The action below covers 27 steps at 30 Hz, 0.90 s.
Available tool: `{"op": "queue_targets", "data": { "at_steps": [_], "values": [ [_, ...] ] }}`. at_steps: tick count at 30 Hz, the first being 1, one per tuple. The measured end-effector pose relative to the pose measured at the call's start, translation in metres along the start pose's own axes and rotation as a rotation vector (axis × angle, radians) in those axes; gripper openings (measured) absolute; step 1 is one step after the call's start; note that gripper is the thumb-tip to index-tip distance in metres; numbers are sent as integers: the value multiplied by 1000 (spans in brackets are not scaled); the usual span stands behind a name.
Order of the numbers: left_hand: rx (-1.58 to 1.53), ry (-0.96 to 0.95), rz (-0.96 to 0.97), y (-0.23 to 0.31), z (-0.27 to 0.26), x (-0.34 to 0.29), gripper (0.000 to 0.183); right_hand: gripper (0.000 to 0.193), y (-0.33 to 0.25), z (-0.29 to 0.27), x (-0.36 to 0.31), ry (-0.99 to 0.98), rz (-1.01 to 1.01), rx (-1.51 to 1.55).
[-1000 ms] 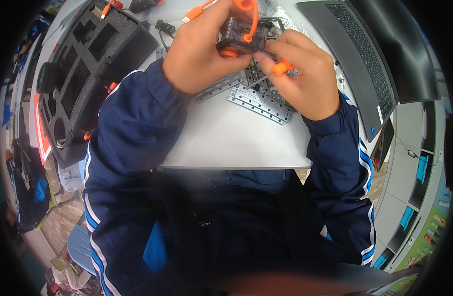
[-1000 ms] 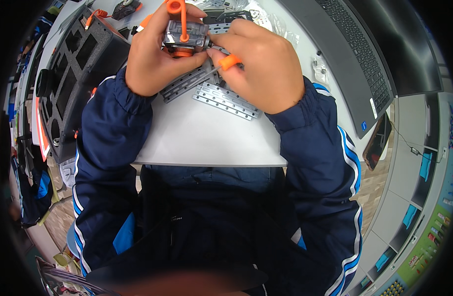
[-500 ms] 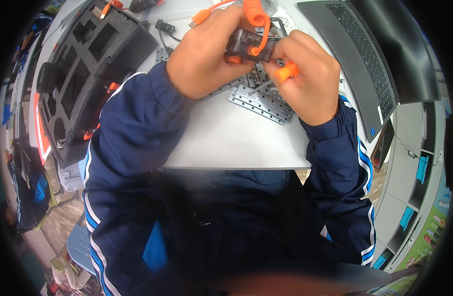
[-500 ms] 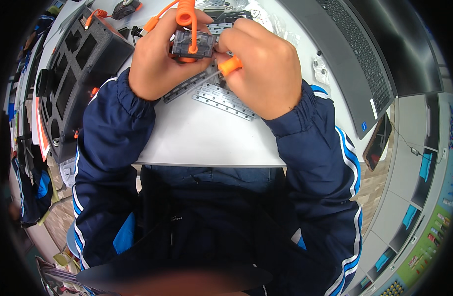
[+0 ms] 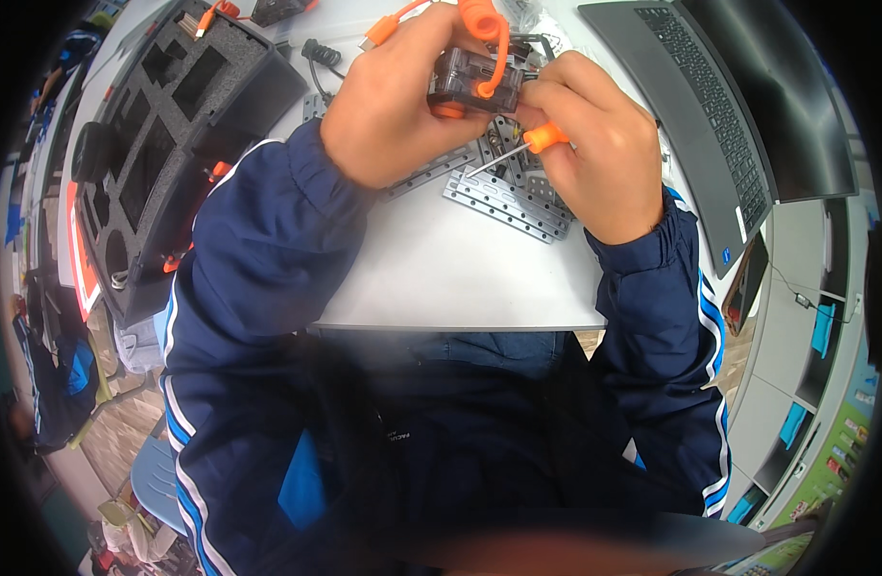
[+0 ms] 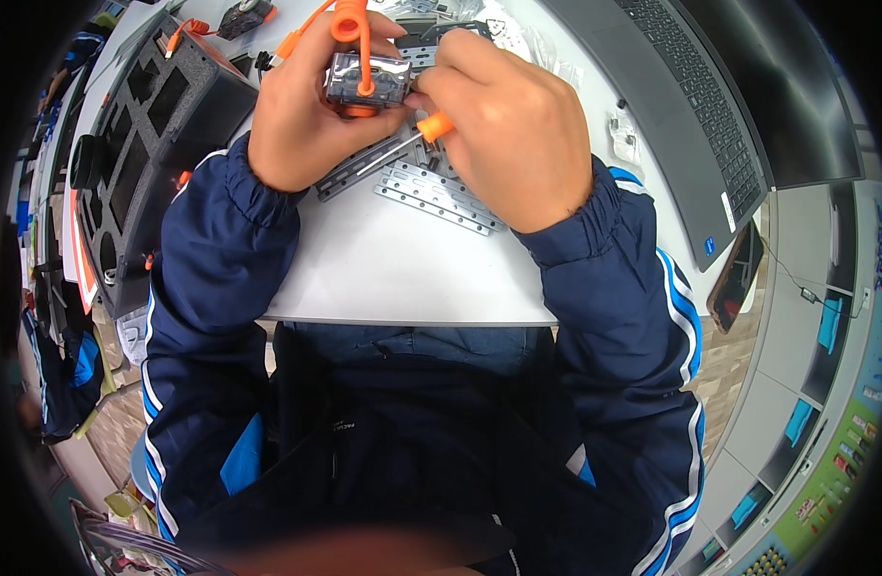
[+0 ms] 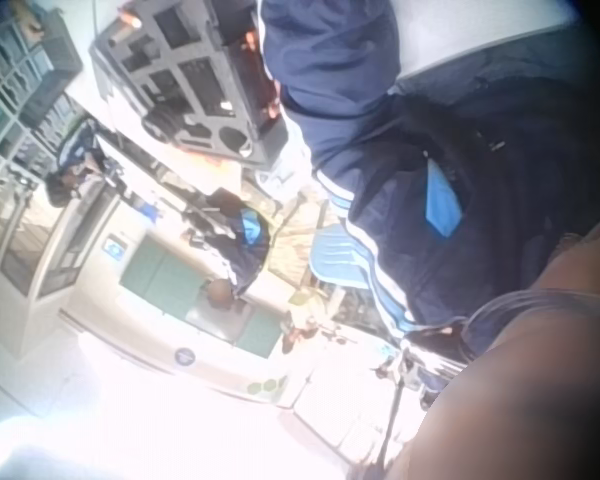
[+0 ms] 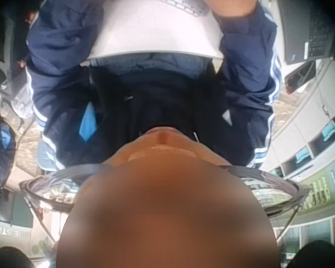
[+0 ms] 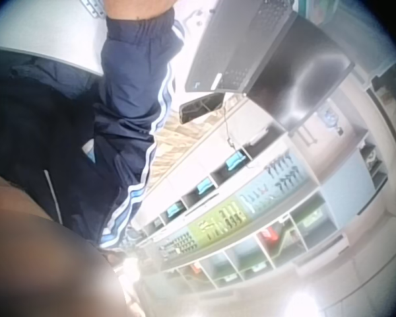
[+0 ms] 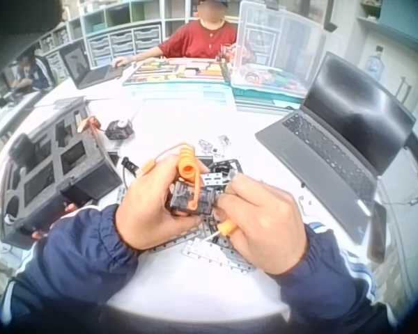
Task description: The person uses an orange screwdriver to tighten screws on a small black and orange electronic device, then places it on the table. They continue to handle various metal brackets and small parts, occasionally using the screwdriver to adjust components. The person also briefly interacts with a laptop on the table.
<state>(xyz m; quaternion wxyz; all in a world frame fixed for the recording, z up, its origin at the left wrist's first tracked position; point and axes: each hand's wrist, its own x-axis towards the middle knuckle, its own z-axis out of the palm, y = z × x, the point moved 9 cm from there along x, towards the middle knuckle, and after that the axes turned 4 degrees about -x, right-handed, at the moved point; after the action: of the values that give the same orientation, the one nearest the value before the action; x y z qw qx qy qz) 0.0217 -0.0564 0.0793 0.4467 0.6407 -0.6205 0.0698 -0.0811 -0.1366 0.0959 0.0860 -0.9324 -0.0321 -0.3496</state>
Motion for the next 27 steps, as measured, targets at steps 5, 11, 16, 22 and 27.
{"op": "queue_targets", "data": {
  "at_steps": [5, 11, 16, 22, 27],
  "values": [
    [-11, 36, 33, 2, -3, 1, 59, 16, 5, -1, 1, 35, 30, 37],
    [-46, 18, -21, -3, -1, 1, 56, 14, 5, 0, 0, 13, 44, 52],
    [-68, 45, -51, -5, -4, 1, 56, 21, 5, 4, -2, -68, 66, -1],
    [-96, 63, -100, -8, -5, -1, 70, 18, 4, 2, -2, -19, 57, 3],
    [-79, 147, -58, -13, -10, -4, 102, 21, 5, -5, -1, 58, 37, 4]
  ]
}}
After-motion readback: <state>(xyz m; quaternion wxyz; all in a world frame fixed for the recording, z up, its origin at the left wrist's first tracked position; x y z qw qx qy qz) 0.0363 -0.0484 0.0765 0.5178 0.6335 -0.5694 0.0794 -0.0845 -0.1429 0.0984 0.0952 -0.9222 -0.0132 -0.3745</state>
